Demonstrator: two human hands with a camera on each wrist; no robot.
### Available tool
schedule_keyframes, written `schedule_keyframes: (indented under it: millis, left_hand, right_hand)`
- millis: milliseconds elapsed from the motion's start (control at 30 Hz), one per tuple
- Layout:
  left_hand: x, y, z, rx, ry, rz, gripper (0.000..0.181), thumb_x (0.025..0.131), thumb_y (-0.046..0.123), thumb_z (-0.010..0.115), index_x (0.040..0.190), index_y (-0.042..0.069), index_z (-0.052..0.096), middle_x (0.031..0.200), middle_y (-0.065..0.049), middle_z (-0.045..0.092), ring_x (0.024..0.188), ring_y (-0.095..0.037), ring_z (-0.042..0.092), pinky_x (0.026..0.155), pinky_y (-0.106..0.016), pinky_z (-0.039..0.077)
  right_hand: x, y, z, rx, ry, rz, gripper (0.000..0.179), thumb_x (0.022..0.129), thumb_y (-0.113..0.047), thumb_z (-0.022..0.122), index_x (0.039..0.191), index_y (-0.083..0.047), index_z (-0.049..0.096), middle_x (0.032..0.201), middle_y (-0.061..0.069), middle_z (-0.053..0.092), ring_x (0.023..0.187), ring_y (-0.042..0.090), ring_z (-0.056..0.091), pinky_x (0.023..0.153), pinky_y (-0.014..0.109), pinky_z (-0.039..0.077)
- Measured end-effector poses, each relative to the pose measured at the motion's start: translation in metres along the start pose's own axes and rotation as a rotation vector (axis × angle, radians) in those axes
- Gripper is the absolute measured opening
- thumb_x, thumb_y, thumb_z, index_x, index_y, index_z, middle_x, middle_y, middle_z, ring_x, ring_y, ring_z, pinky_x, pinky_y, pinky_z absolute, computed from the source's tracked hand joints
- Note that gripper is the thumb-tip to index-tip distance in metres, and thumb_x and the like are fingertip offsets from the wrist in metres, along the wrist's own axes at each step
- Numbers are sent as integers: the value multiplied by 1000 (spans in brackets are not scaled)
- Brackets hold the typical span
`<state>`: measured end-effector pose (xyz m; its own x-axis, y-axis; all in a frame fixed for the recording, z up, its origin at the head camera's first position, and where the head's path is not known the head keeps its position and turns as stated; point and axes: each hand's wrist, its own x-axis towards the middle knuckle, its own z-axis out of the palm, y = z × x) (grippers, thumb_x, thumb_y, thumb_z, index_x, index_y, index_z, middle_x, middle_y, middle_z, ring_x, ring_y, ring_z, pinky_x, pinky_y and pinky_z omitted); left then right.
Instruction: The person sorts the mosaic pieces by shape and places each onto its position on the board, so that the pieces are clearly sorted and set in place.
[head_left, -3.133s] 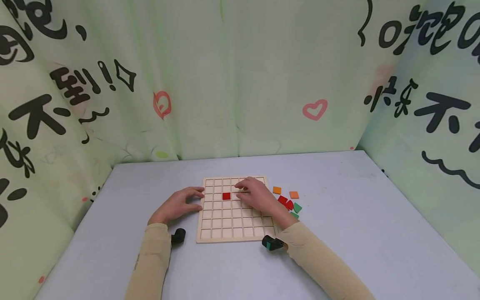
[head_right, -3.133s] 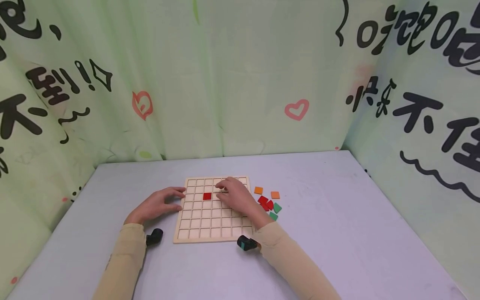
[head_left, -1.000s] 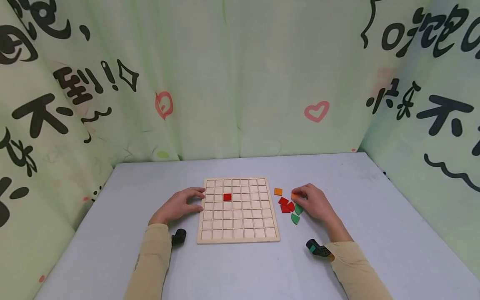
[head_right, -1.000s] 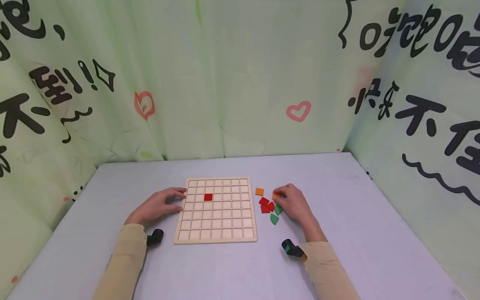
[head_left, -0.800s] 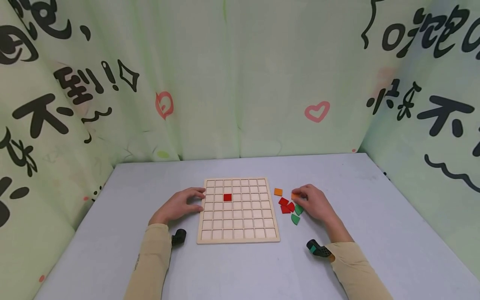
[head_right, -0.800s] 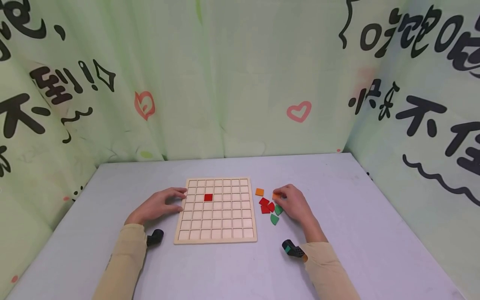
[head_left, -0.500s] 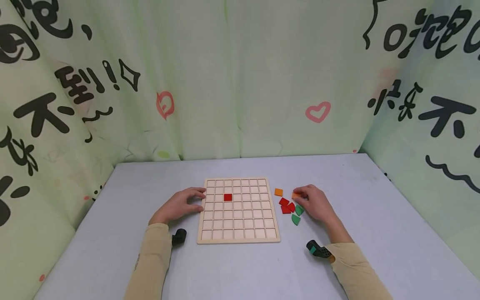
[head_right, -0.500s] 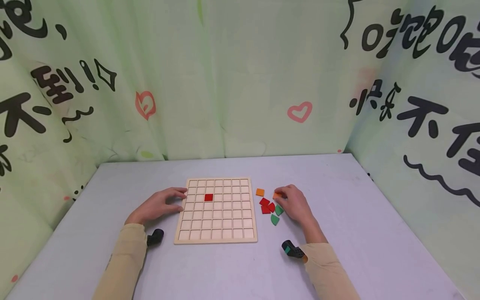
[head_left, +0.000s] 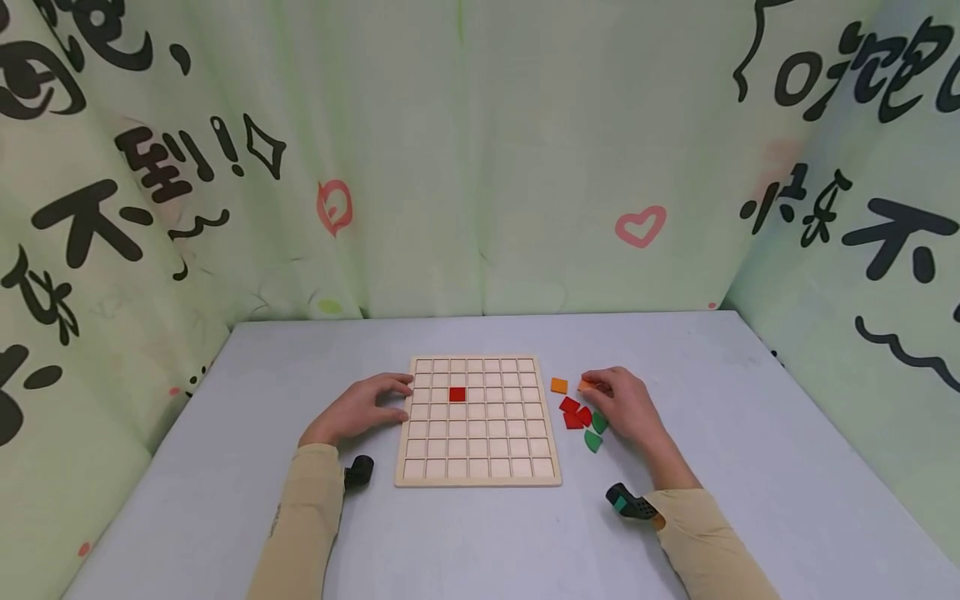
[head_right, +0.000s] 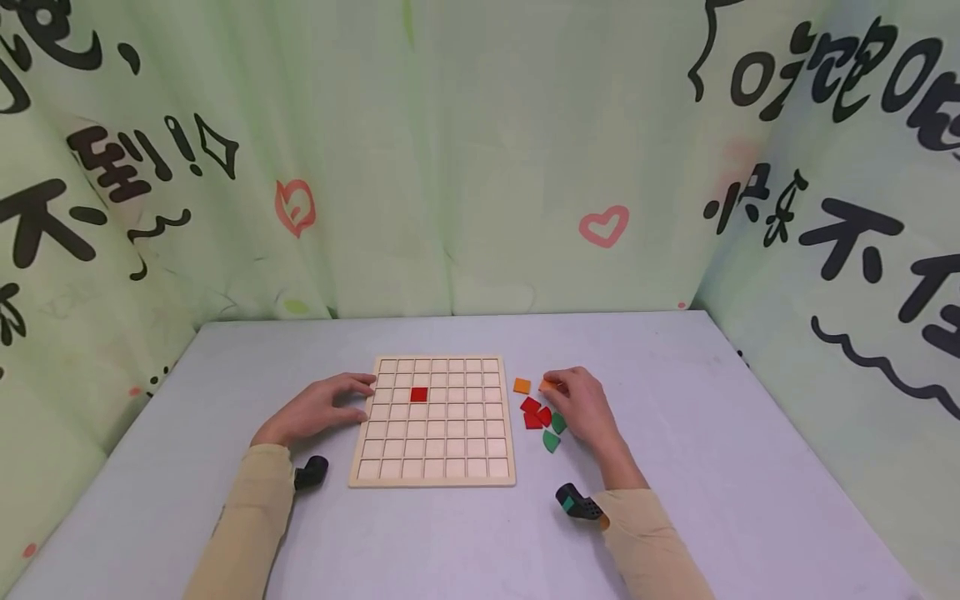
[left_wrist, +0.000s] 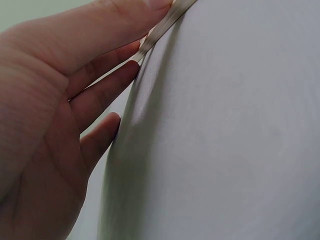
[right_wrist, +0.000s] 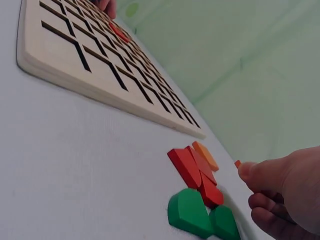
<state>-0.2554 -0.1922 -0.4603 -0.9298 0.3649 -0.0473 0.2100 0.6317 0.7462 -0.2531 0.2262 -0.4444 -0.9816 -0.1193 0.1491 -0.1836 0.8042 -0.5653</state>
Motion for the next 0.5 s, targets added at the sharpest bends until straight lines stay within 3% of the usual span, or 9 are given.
schedule_keyframes:
  millis: [500]
  left_hand:
    - [-3,2,-1,-8,7,22,37,84,21,79,117,10,67,145,-4,50,140,-29,36,114,-48,31]
  right_hand:
    - [10,-52,24,44,-35,-186,27,91,-11,69,117,-2,70,108,14,63,91,25,59,80,40,52]
